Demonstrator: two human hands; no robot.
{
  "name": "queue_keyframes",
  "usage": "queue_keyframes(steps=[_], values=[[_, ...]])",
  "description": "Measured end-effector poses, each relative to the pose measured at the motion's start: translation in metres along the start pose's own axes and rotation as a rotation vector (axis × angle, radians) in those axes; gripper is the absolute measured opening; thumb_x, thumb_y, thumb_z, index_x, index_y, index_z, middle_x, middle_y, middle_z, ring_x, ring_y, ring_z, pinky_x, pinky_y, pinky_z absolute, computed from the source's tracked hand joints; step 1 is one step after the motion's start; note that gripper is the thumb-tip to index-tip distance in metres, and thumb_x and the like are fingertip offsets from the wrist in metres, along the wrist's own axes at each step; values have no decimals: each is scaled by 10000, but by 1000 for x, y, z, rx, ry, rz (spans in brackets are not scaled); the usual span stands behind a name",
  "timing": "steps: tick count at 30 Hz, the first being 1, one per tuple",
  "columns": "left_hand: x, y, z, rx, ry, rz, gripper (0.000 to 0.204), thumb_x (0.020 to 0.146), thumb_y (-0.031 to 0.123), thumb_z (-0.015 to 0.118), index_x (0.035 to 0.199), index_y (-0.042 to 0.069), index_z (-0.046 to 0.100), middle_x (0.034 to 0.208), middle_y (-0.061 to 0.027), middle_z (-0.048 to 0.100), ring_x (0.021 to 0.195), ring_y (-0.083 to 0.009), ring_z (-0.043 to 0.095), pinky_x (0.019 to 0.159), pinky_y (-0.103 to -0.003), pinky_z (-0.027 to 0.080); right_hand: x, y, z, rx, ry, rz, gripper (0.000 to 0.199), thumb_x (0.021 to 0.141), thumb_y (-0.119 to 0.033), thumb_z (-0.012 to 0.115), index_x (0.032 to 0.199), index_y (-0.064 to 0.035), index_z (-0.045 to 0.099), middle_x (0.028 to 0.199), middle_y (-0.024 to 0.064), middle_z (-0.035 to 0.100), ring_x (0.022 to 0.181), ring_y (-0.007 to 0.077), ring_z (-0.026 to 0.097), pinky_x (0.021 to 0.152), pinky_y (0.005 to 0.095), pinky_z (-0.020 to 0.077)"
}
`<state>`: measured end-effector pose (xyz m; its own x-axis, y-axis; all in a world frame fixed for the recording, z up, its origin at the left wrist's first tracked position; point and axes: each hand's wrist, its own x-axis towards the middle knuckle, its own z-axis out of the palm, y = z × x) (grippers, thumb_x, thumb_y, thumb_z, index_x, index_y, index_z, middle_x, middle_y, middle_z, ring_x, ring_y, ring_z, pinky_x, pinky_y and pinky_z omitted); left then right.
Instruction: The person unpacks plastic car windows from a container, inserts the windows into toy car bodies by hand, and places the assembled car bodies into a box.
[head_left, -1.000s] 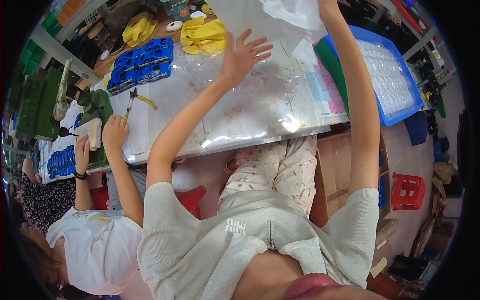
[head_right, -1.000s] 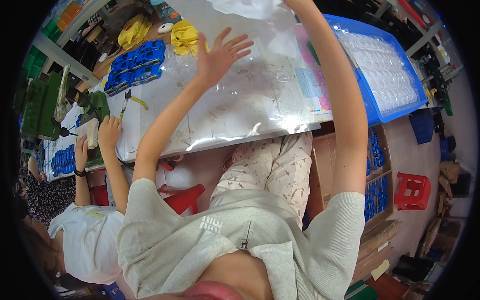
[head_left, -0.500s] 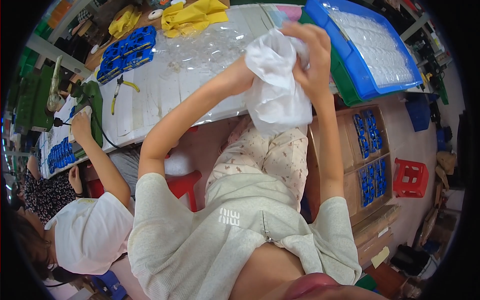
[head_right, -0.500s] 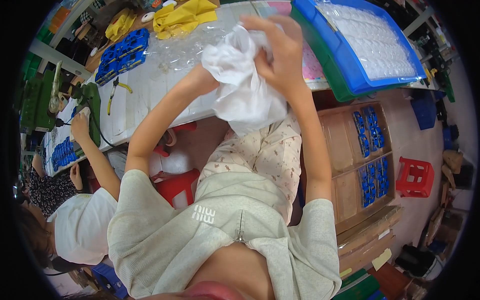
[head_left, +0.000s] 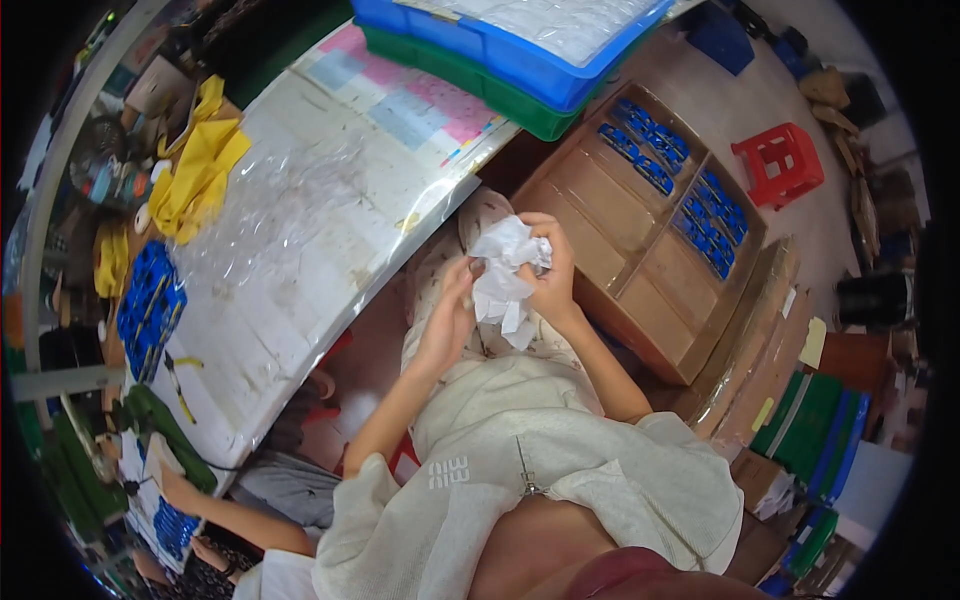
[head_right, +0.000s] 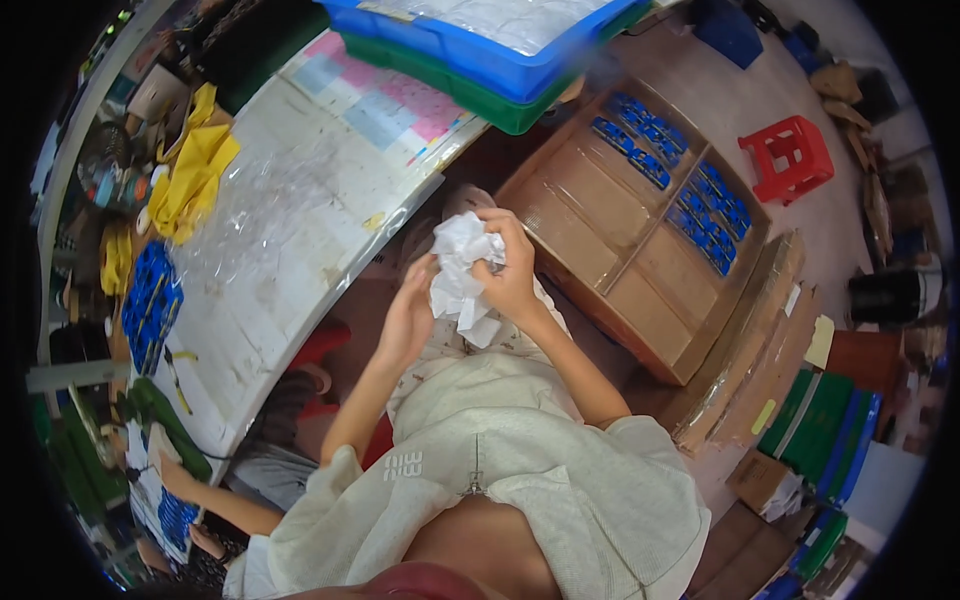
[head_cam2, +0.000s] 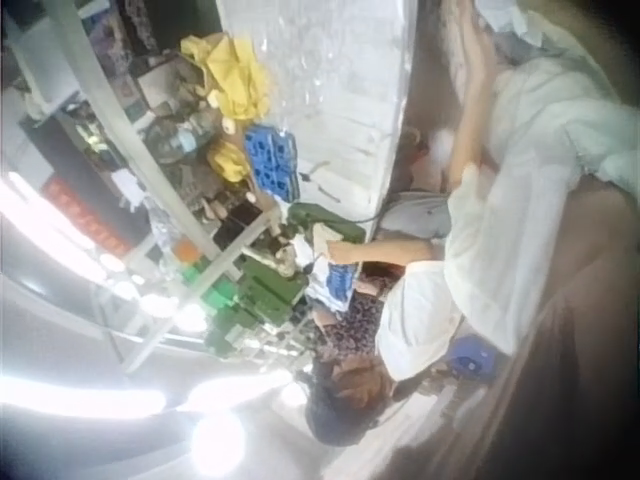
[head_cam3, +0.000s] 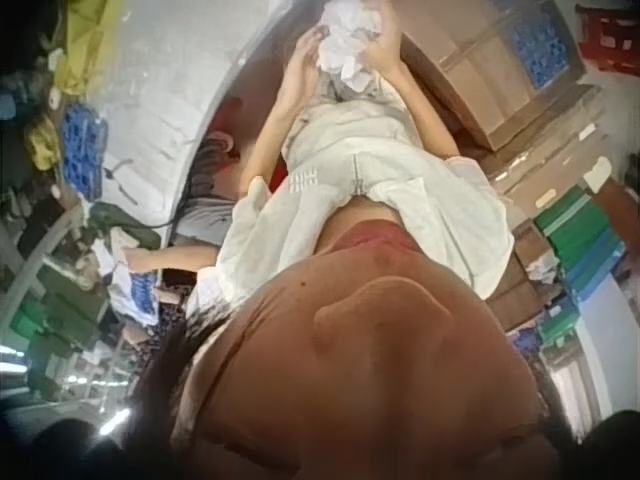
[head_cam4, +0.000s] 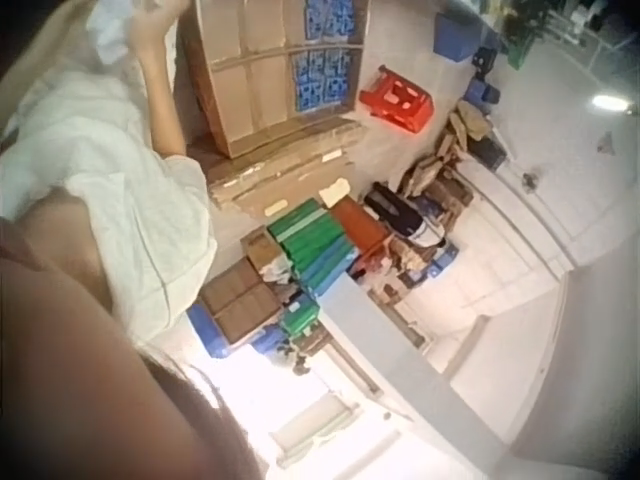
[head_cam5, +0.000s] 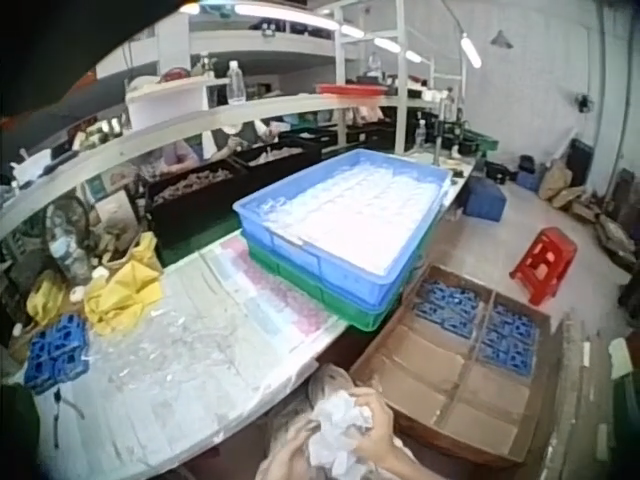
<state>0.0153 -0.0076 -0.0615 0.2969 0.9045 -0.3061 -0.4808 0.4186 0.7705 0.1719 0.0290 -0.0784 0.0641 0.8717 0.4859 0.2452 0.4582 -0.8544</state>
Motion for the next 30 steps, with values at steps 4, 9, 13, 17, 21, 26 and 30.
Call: queue_keyframes(steps=[4,9,13,17,21,26,30], values=[[7,-30,-33,-613,-334,-441,669,849,578,354,1344,134,274,1351,-81,337,1247,-249,323,1015,-426,280,-27,1,31,20,93,82,244,603,-25,544,832,-15,460,1014,177,510,928,306,507,826,370,393],[62,-49,-96,-283,175,-156,440,912,356,413,1208,31,428,1181,-108,505,1087,-195,495,923,-338,406,-44,13,59,-376,-506,14,389,698,-133,573,1057,-15,482,1254,174,402,1211,327,331,1031,526,106],[82,-73,-181,-524,528,175,271,900,206,441,1136,85,496,1040,-61,576,985,-201,533,903,-320,392,-60,15,75,-339,-700,34,418,779,-197,552,1163,-41,497,1402,167,242,1305,329,193,1043,511,99],[63,-75,-212,-554,609,268,281,897,212,444,1140,81,494,1046,-69,574,987,-211,533,902,-325,395,-79,27,79,-264,-767,41,294,771,-147,544,1046,-46,570,1346,208,308,1235,379,289,1013,465,220],[40,-75,-234,-576,654,337,292,894,219,446,1143,76,492,1052,-77,571,989,-222,533,900,-330,397,-82,30,76,-250,-782,36,252,759,-143,549,990,-43,564,1243,237,385,1127,398,374,989,483,257],[9,-80,-257,-601,700,413,305,890,228,449,1148,70,489,1059,-87,569,991,-235,533,898,-336,400,-80,34,81,-264,-820,79,237,763,-124,533,981,-36,567,1227,232,406,1106,396,393,968,456,284],[-28,-95,-271,-611,740,438,317,887,235,451,1152,65,487,1065,-95,566,992,-246,533,897,-341,402,-75,33,90,-263,-823,117,228,772,-120,519,976,-31,570,1215,221,420,1087,392,408,945,433,309]])
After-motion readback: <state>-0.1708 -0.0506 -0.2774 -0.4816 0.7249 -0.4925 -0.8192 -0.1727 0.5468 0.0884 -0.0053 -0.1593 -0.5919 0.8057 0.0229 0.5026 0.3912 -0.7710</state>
